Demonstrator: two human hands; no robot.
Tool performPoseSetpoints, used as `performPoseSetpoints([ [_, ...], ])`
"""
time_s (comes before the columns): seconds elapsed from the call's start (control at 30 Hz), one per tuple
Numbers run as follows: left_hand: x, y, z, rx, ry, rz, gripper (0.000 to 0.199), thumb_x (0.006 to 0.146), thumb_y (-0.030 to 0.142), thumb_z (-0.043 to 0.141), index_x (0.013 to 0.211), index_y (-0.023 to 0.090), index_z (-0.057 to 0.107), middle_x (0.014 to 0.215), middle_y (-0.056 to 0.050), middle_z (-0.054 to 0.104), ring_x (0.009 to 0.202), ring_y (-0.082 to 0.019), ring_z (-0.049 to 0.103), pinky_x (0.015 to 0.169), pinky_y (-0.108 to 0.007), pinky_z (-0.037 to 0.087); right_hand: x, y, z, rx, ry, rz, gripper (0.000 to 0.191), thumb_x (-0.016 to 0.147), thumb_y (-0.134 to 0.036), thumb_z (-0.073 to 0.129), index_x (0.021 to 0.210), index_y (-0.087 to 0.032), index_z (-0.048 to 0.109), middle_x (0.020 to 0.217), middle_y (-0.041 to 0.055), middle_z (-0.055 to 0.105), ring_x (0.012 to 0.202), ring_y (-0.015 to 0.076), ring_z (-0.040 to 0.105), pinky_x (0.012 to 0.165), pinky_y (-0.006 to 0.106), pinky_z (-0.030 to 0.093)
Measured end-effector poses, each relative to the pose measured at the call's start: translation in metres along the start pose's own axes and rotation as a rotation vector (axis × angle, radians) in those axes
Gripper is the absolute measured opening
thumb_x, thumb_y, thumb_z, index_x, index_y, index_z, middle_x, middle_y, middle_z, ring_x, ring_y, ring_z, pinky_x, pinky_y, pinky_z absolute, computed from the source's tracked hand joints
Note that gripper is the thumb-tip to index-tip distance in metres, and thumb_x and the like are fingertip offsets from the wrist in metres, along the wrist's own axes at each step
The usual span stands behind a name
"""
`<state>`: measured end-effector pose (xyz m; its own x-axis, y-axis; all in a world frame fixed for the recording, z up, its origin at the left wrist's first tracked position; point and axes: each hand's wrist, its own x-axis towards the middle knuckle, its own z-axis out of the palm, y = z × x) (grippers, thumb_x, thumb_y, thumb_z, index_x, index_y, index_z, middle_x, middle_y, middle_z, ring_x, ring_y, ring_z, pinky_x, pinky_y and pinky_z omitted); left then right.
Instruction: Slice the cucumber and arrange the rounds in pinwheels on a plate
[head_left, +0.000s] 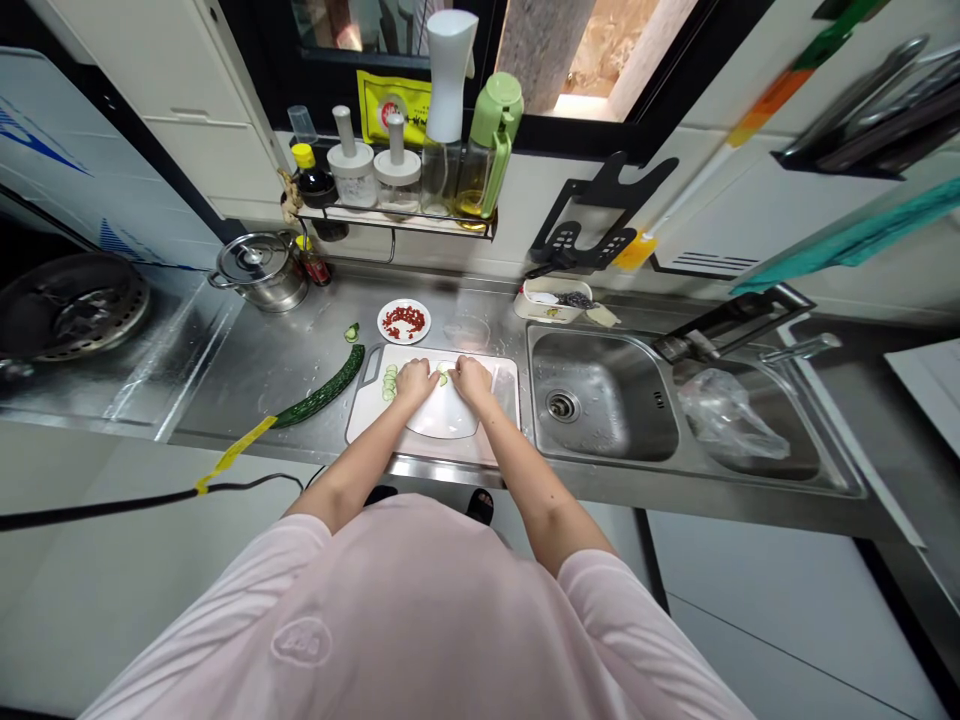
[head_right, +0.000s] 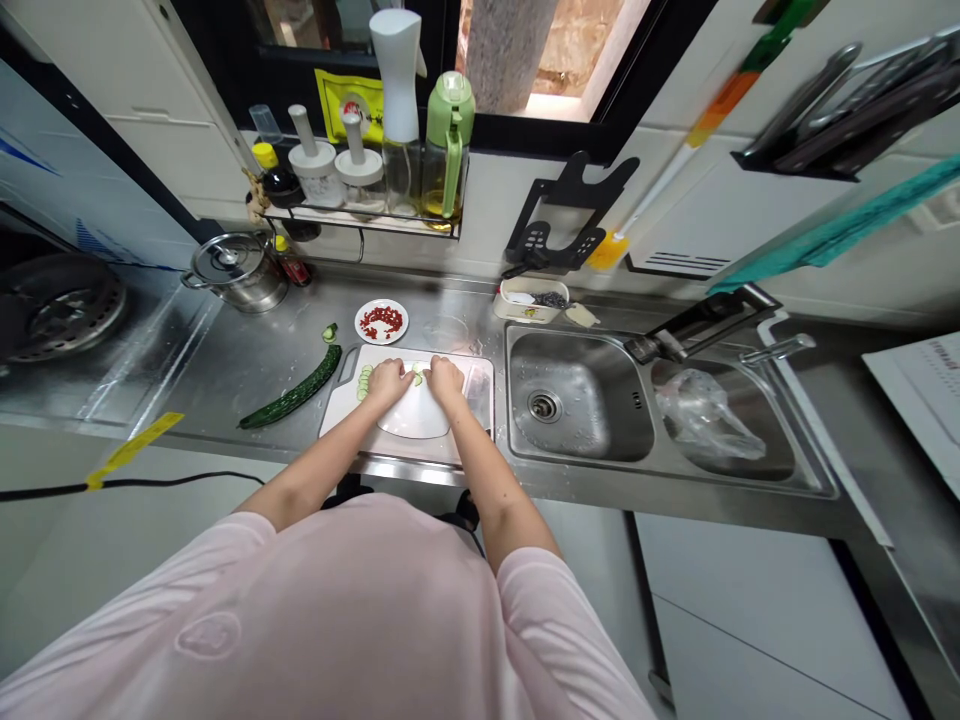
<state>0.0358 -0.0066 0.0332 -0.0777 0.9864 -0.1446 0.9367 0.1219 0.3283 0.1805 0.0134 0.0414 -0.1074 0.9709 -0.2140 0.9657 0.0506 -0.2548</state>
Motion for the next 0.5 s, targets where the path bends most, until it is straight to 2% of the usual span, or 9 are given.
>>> performPoseSetpoints([
  [0.5,-0.0006,0.0019,-0.0017,0.016,-0.009,-0.007,0.029,0.086,0.044,0.051,0.095,0.019,0.064,0.101,-0.011,0.064,0.097,-0.024,0.059,0.078,-0.032,0.043,0.0007,0.0005,0.0016,-0.035,-0.007,-0.024,0.025,0.091,-0.038,0.052,0.108,-0.02,0.058,0.107,0.0103,0.064,0.095,0.0211,0.061,0.075,0.027,0.041],
])
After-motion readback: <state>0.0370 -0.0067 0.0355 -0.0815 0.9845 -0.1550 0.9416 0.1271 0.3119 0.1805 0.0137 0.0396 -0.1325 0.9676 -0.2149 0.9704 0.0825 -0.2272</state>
